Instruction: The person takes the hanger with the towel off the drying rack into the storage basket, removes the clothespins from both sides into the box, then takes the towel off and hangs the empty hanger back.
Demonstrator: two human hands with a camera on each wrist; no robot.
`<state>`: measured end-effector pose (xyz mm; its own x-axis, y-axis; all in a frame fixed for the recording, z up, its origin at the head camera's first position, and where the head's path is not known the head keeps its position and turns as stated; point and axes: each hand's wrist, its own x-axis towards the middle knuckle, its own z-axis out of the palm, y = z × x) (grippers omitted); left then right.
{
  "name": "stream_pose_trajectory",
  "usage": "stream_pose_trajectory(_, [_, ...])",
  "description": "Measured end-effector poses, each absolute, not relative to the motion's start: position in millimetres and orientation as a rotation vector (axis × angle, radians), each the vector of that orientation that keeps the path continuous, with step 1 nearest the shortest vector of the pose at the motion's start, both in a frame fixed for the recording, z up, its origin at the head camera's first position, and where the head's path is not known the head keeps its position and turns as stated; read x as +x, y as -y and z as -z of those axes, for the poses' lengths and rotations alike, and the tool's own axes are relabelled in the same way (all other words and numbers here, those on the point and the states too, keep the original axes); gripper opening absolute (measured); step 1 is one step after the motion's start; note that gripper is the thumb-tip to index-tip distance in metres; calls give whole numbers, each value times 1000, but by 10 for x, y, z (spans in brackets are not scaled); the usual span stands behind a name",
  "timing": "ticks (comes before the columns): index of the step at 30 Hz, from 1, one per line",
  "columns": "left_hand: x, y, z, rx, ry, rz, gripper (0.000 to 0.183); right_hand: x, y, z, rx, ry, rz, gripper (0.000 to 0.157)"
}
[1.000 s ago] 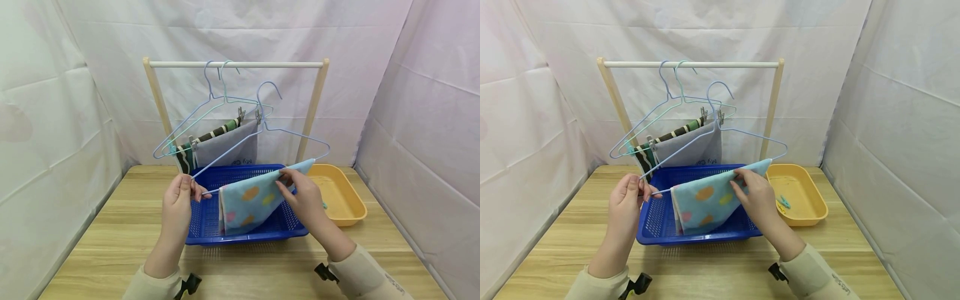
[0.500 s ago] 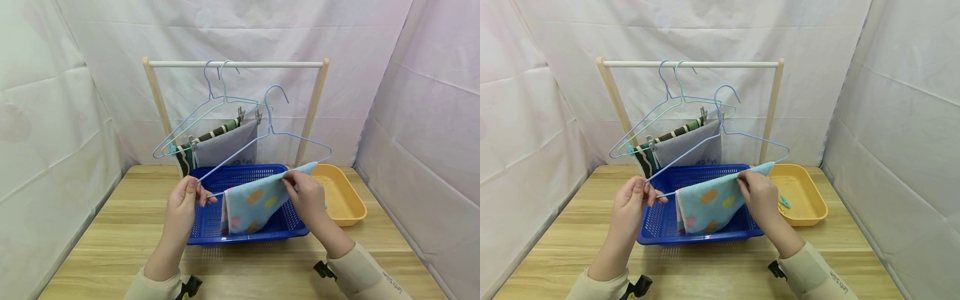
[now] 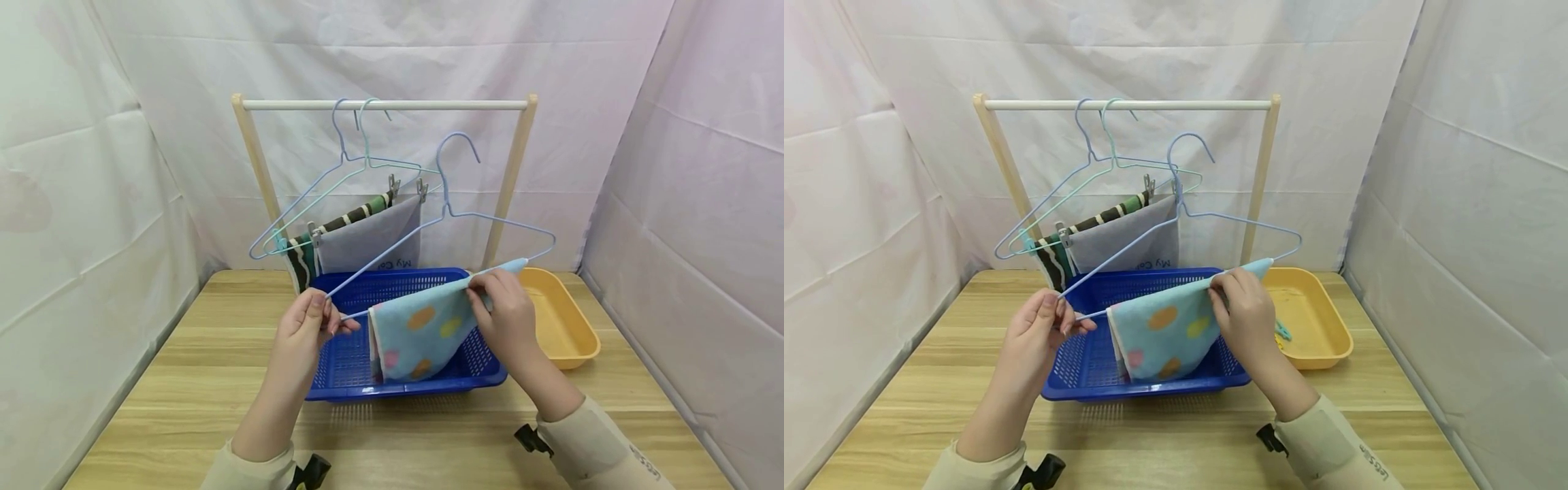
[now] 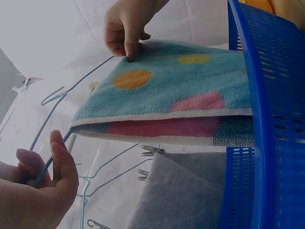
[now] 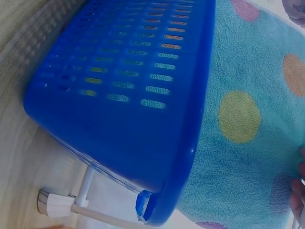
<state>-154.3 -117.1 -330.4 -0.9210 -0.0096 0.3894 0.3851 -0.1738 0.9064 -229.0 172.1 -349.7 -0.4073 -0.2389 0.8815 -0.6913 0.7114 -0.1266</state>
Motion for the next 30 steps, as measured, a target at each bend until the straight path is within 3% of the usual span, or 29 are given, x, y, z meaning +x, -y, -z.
stream_pose_trajectory(9, [-1519, 1156, 3285, -318, 1775, 2175, 42, -2286, -1715, 3453, 768, 1944, -626, 15])
stream_pose_trajectory(25, [-1450, 1140, 3233, -196, 1753, 1851, 42, -2242, -1647, 3409, 918, 1858, -631, 27])
stream_pose_trajectory(30, [-1419, 1125, 3198, -219, 1823, 1766, 38, -2245, -1663, 3395, 901, 1901, -635, 20])
